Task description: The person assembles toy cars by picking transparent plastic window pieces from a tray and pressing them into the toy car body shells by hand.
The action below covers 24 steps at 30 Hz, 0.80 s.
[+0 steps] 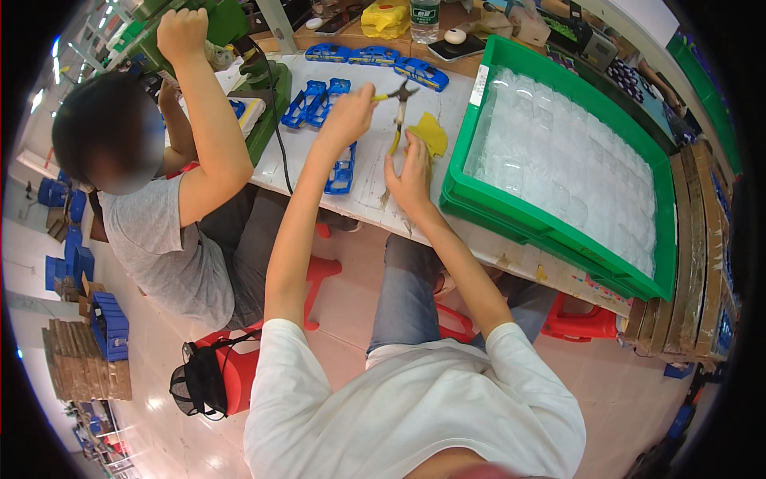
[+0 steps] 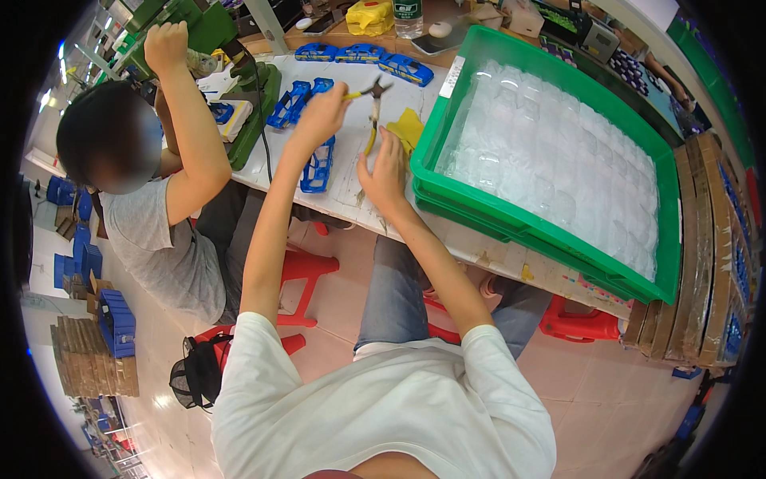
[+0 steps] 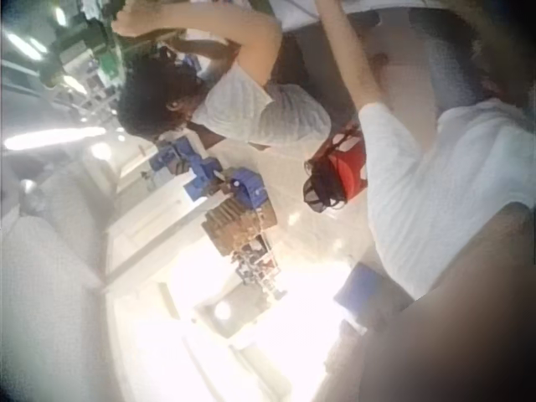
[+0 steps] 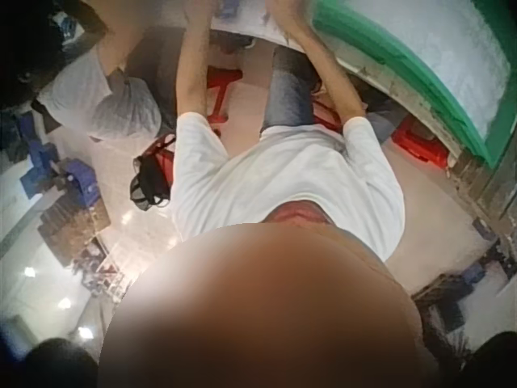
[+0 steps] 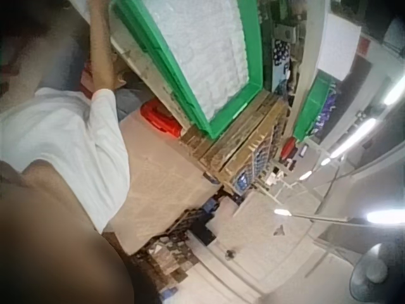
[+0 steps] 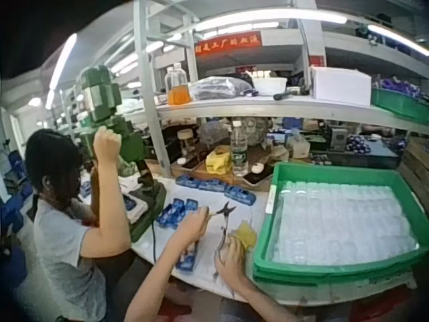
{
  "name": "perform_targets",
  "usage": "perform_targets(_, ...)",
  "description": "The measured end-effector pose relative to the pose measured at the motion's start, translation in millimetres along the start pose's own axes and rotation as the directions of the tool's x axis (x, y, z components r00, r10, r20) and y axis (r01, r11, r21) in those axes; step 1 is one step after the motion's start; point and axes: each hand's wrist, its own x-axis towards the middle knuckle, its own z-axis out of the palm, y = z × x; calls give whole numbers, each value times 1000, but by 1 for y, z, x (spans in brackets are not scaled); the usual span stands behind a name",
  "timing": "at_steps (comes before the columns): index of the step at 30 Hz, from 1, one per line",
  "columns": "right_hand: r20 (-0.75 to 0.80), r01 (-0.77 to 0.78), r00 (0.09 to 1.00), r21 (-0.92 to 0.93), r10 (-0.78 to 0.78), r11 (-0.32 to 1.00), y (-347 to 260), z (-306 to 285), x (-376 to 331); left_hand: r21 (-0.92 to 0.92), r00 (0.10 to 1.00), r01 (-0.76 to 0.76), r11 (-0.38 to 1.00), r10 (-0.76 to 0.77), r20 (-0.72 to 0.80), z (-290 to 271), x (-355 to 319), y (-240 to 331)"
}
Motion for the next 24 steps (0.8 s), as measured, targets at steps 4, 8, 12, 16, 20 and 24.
perform_targets(4,51,25,998,234,-38,972,-34,-7,-12,83,981,-42,996,57,-187,-66,-29,37)
perform_targets(8,-6,36,999,468,-37,883,-67,-46,-24,-299,979,166,940,-194,-65,-96,-66,95)
perform_targets(12,447,-448,890,813,93,373,-80,-65,-47,-538,914,404,739,-316,253,-89,-104,129)
perform_targets(16,461,-504,863,767,206,397,-82,-77,-59,-646,914,405,647,-307,265,-62,-125,149)
perform_targets(20,489,-549,835,712,251,437,-79,-86,-60,-521,957,289,803,-260,131,-61,-131,150)
perform_targets(24,325,-468,882,676,340,569,-68,-83,-69,-401,978,175,899,-206,-36,-54,-129,138)
